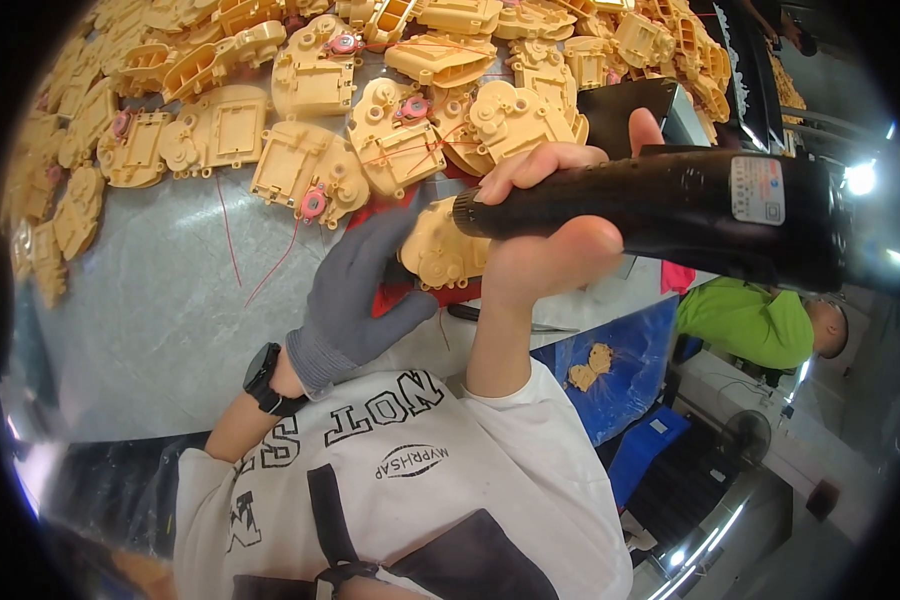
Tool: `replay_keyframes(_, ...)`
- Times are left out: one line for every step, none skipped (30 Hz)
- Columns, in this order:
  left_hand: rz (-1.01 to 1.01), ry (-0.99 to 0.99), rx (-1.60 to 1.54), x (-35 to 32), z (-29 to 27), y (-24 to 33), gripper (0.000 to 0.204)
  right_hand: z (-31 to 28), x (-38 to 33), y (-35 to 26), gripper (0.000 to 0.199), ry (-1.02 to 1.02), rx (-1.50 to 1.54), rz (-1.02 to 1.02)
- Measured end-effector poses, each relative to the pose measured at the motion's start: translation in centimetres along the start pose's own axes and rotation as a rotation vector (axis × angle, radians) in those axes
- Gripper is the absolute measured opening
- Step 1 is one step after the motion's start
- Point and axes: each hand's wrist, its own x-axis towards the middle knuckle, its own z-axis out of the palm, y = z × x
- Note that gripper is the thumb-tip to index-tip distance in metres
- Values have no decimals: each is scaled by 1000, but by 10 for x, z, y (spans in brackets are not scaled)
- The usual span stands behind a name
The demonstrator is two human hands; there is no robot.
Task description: The person fastens plastic housings by driving screws into them with an electric screwdriver and places the assembled parts into a crate.
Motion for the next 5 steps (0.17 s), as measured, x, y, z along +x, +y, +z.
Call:
replay_keyframes(-5, 45, -4, 7, -4, 5, 66, 0, 0, 1, 81, 4, -5, -3)
replay_keyframes(71, 91, -20, 21, -12, 13, 66, 2, -1, 1, 86, 29, -57, -15)
replay_keyframes(144, 138, -36, 41, -22, 24, 66, 0, -2, 0, 91, 55, -110, -26)
replay_keyframes(199, 104, -119, 65, -40, 37, 75, -3, -1, -1, 91, 44, -96, -26)
replay_keyframes(200, 146, -84, 59, -49, 43, 75, -5, -1, -1, 89, -117, 47, 54)
